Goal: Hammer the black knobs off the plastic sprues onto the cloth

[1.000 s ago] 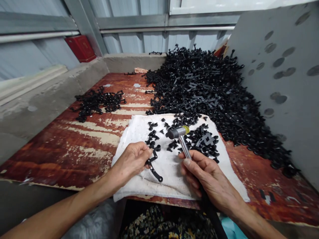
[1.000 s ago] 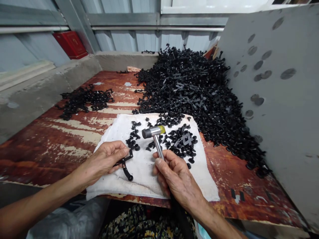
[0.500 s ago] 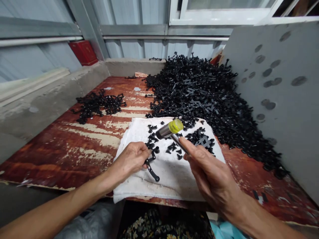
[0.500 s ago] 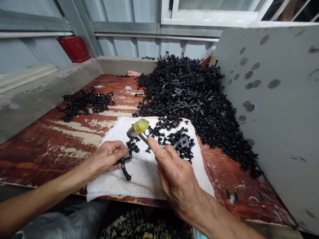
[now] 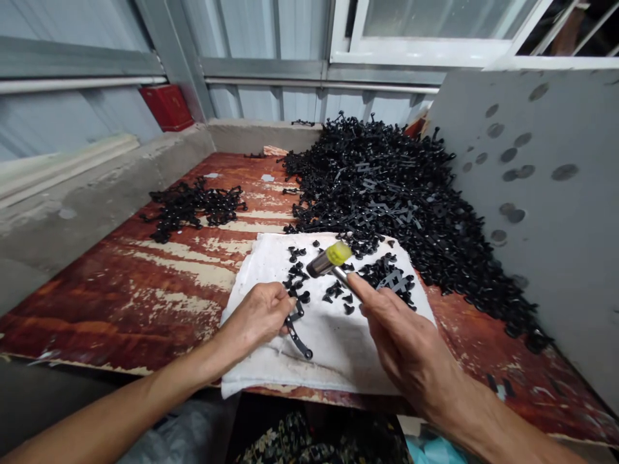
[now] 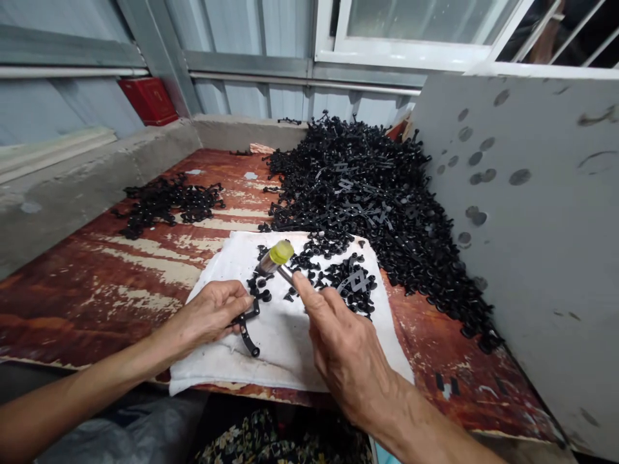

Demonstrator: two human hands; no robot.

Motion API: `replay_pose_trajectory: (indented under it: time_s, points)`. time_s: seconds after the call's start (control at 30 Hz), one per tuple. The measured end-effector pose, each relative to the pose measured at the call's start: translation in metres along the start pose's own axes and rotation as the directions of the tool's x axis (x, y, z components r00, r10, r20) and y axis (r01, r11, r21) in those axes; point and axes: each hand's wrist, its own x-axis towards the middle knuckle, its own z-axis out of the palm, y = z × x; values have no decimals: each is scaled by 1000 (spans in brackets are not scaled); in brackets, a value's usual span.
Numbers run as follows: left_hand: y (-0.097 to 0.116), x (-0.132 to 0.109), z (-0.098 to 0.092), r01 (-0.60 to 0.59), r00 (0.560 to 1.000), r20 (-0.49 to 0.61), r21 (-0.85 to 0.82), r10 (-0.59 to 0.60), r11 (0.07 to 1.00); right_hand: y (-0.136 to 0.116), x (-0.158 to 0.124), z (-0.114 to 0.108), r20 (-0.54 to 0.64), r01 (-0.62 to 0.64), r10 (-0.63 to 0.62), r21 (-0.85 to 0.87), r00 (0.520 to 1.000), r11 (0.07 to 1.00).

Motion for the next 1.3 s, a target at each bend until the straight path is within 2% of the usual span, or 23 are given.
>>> replay_pose_trajectory:
  time_s: [0.03,0.13,0.23,0.33,0.43,0.5,0.57,0.6,0.63,0.67,0.7,0.73,0.77,0.8,0.83,0.87,0.93,1.03,1.07,1.13,1.23,1.3]
  points:
    - [0,-1,-1,3,1000,4,-7,-3,1000,0,1,1,0,-7,7,10,1000,1000]
    - [-1,-6,-2,7,999,42,-81,-3,997,-4,7,1,102,-71,58,129,993,989]
    - [-1,-16,3,8,1000,7,-252,-6,968,-15,15,-4,115,-262,236,387,965,884]
    - [-1,-27,15,4,996,-73,-458,-42,889,-30,20,-1,255,-440,365,637,895,633]
    - [-5,-34,24,4,994,-86,-603,-70,798,-40,19,10,446,-573,391,756,805,317]
    - [-13,-38,23,13,996,-64,-623,-67,782,-41,18,16,481,-583,388,785,786,210]
    - [-23,-43,16,-18,991,-124,-502,-51,865,-40,19,19,473,-576,386,789,792,213]
    - [-27,-46,12,-74,977,-214,-373,-8,925,-39,19,19,472,-575,375,784,798,236]
    - [-30,-48,8,-158,942,-324,-199,87,967,-38,21,18,476,-575,358,776,803,258]
    - [-31,-51,4,-262,884,-398,9,244,965,-38,22,18,476,-569,337,774,812,277]
    - [-31,-53,0,-361,812,-401,227,424,905,-39,24,19,469,-554,315,782,825,287]
    - [-29,-55,-3,-447,741,-323,416,589,792,-40,25,19,453,-530,295,797,841,288]
    - [-26,-55,-6,-518,691,-180,552,700,654,-41,27,20,430,-503,281,816,858,286]
    - [-21,-54,-8,-574,666,-16,628,746,526,-43,29,20,410,-479,273,832,871,281]
    - [-17,-51,-10,-622,657,134,652,742,433,-44,30,20,397,-466,272,840,877,277]
    - [-13,-47,-12,-660,661,251,643,708,388,-44,31,19,392,-465,279,840,877,280]
    - [-6,-36,-16,-690,689,363,593,627,415,-43,31,15,390,-486,319,813,864,320]
    - [-2,-19,-23,-592,800,315,559,511,581,-35,25,10,387,-534,409,769,826,352]
    - [-2,-15,-24,-536,840,280,558,464,633,-32,22,9,387,-546,439,770,811,329]
    - [-1,-9,-25,-439,897,226,561,381,701,-27,16,10,411,-563,484,795,773,224]
    - [1,-6,-24,-382,923,197,573,331,725,-22,8,14,464,-559,498,828,733,51]
    - [2,-5,-23,-374,926,191,584,325,720,-21,5,16,480,-547,493,837,726,-9]
